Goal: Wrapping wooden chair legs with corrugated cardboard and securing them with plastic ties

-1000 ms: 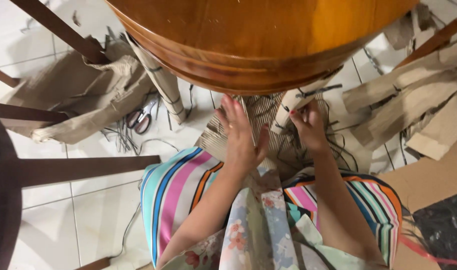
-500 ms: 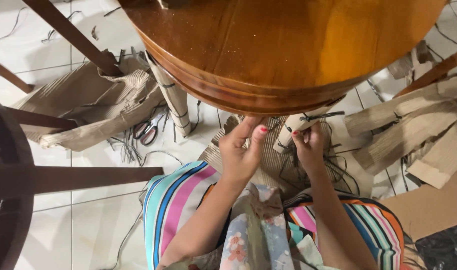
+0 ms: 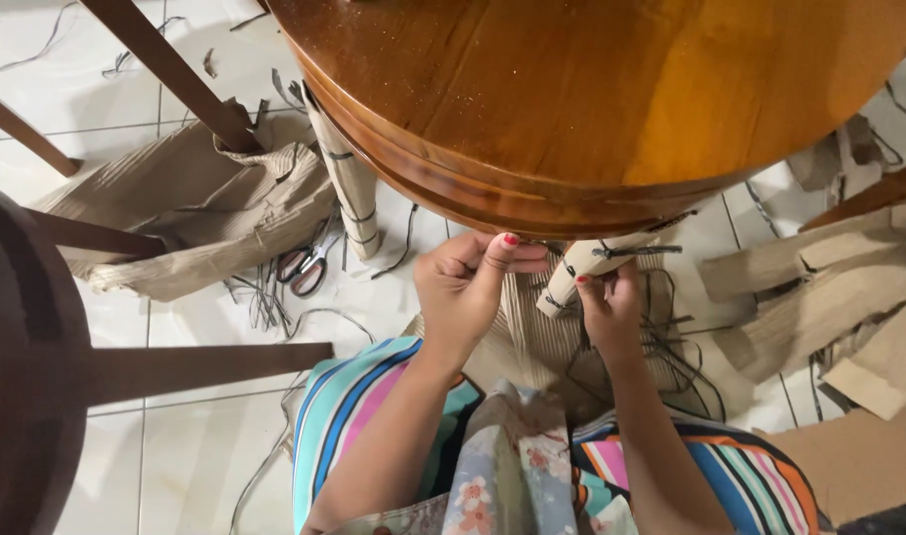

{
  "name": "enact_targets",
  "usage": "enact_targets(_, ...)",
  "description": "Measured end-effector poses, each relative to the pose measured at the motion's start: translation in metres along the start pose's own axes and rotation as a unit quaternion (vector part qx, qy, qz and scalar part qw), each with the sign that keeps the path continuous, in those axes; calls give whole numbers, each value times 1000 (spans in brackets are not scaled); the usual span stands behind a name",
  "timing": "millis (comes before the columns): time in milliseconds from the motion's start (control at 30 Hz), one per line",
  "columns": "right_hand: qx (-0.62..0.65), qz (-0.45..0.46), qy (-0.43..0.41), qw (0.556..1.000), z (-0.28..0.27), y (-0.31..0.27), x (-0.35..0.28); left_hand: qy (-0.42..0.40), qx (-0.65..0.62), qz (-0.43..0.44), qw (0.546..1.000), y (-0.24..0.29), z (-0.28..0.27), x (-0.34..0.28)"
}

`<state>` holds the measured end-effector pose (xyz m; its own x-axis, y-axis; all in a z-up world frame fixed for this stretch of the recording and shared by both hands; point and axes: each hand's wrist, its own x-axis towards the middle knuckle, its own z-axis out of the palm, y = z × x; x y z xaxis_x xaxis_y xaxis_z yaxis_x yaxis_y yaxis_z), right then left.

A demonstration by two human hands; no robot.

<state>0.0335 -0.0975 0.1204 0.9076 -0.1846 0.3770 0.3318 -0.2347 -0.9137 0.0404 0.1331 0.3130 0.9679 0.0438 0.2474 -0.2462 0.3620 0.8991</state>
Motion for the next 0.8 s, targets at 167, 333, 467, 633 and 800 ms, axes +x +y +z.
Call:
enact_targets(167,0,-5,25,1000,11,34,6,4,-22,1,1000,-15,-9,21)
enact_targets(333,-7,-16,37,999,19,77,9,11,-35,32,999,-25,-13,39)
enact_targets(467,-4,-7,67,998,19,86,5,14,38,96,995,-23,-13,50)
enact_targets(633,-15,2,78,997,21,107,-3,5,-6,90,996,-35,-20,52)
enact_targets(800,9,0,100,995,52,46,30,45,-21,85,995,-75,-29,49)
